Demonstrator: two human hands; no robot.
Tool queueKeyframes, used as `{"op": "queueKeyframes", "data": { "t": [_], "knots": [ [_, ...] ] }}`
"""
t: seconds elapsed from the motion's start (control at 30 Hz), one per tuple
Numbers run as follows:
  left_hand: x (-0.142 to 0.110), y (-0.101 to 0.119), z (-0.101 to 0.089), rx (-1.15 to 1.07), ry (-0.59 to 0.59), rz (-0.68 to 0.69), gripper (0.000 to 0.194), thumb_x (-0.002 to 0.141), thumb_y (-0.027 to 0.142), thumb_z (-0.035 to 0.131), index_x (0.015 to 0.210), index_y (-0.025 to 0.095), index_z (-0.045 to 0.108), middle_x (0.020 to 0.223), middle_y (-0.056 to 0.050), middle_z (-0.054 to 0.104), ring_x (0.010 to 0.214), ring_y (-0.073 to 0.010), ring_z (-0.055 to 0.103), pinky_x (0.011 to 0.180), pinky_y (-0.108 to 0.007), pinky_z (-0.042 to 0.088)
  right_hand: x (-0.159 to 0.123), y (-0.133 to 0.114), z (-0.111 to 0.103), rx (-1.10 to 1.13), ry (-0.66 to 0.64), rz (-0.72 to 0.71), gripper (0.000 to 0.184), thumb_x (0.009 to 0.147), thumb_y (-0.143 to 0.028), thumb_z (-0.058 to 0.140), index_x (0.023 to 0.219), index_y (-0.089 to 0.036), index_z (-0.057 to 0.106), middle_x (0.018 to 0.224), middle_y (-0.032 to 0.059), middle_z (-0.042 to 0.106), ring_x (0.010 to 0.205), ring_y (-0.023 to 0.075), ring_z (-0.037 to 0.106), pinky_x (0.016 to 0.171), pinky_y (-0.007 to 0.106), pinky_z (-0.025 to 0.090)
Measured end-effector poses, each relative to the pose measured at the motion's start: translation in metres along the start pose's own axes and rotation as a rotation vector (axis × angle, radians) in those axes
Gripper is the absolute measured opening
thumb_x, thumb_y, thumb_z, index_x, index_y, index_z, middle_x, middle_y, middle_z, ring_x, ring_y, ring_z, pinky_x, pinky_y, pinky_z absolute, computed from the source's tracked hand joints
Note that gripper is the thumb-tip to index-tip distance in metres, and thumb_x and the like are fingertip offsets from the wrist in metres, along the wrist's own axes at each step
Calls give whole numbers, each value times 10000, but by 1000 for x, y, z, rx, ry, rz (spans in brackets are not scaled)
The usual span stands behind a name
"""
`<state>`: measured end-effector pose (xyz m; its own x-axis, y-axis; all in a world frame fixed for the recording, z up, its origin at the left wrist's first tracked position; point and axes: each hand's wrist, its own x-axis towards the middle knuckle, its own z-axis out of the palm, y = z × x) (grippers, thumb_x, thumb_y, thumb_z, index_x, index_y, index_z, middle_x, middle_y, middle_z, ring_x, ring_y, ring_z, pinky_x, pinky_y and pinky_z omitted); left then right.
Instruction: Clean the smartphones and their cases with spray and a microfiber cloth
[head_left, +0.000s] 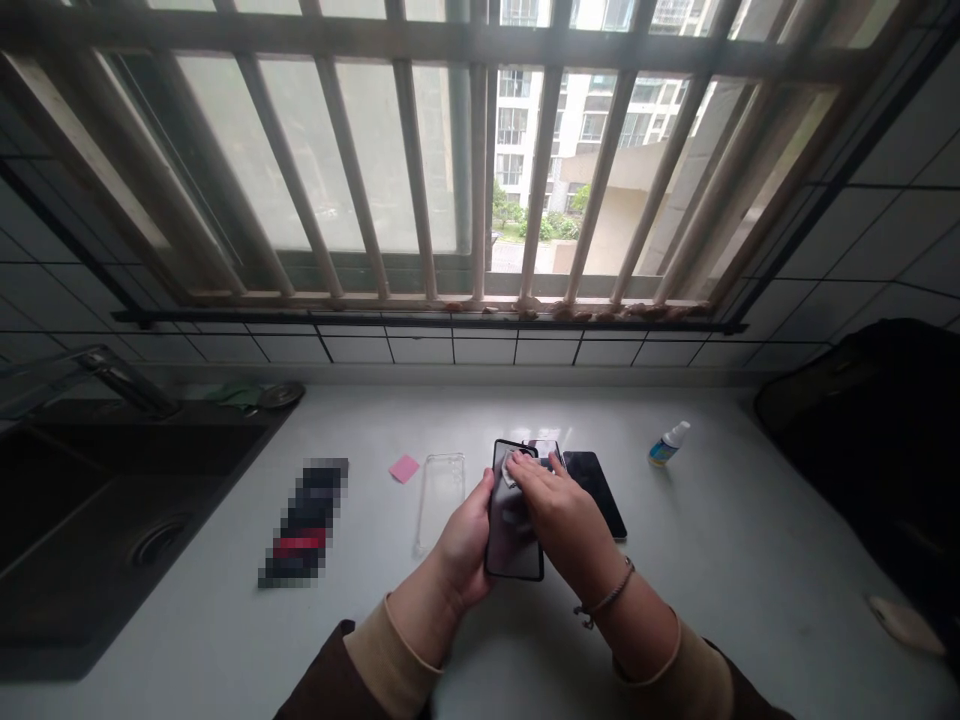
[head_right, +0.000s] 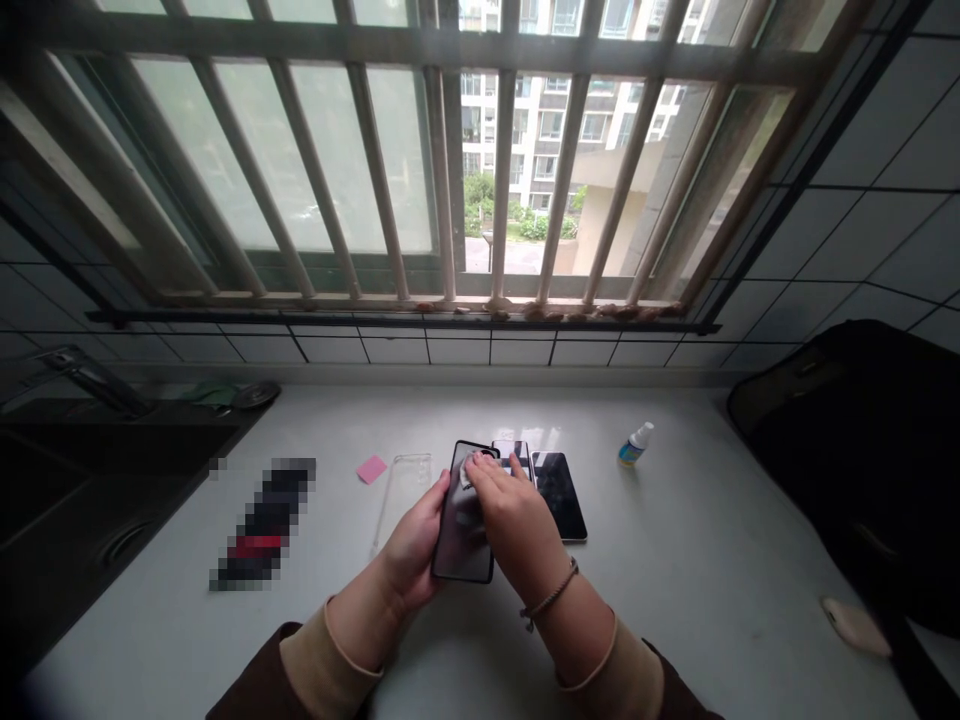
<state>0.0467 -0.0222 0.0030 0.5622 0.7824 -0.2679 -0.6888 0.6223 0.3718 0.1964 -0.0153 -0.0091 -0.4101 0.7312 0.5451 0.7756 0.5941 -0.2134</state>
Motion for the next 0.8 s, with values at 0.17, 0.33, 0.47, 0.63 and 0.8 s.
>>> {"op": "queueKeyframes", "data": {
  "t": [0.17, 0.33, 0.47, 0.63, 0.8],
  "knots": [
    [2, 11, 1, 2, 148, 76, 590, 1069, 517, 423, 1353, 60, 664, 1238, -212, 749, 1221, -303, 694, 1107, -416, 513, -1, -16, -6, 85, -37, -74, 466, 984, 27, 453, 1358, -168, 651, 1374, 120, 715, 1300, 230, 675, 1231, 516, 424],
    [-1, 35, 2, 77, 325, 239, 667, 1063, 583, 360, 1287, 47, 688, 1174, -235, 757, 989, -295, 764, 932, -436, 614, -6, -32, -11, 178, -83, -227, 417, 984, 5, 481, 1321, -138, 681, 1336, 118, 739, 1246, 203, 710, 1102, 321, 568],
    [-2, 45, 0, 97, 355, 321, 640, 1068, 562, 366, 1320, 59, 672, 1264, -239, 727, 1015, -288, 762, 906, -418, 627, -9, -35, -12, 231, -102, -240, 416, 1007, -18, 474, 1352, -149, 666, 1332, 119, 740, 1245, 220, 710, 1088, 342, 585],
    [1, 37, -6, 72, 281, 230, 637, 1065, 565, 385, 1296, 48, 677, 1228, -238, 742, 1019, -291, 761, 943, -432, 613, -4, -32, -23, 374, -29, 26, 319, 1063, -151, 488, 1294, -217, 697, 1168, 76, 794, 1043, 222, 776, 929, 337, 641],
    [4, 11, -10, 102, 148, 31, 606, 1041, 564, 477, 1299, 56, 685, 1201, -213, 760, 966, -277, 770, 982, -418, 583, 0, -13, -39, 336, 210, 434, 290, 1066, -266, 513, 1241, -220, 739, 1023, 72, 811, 845, 229, 785, 743, 318, 634]
  ]
}}
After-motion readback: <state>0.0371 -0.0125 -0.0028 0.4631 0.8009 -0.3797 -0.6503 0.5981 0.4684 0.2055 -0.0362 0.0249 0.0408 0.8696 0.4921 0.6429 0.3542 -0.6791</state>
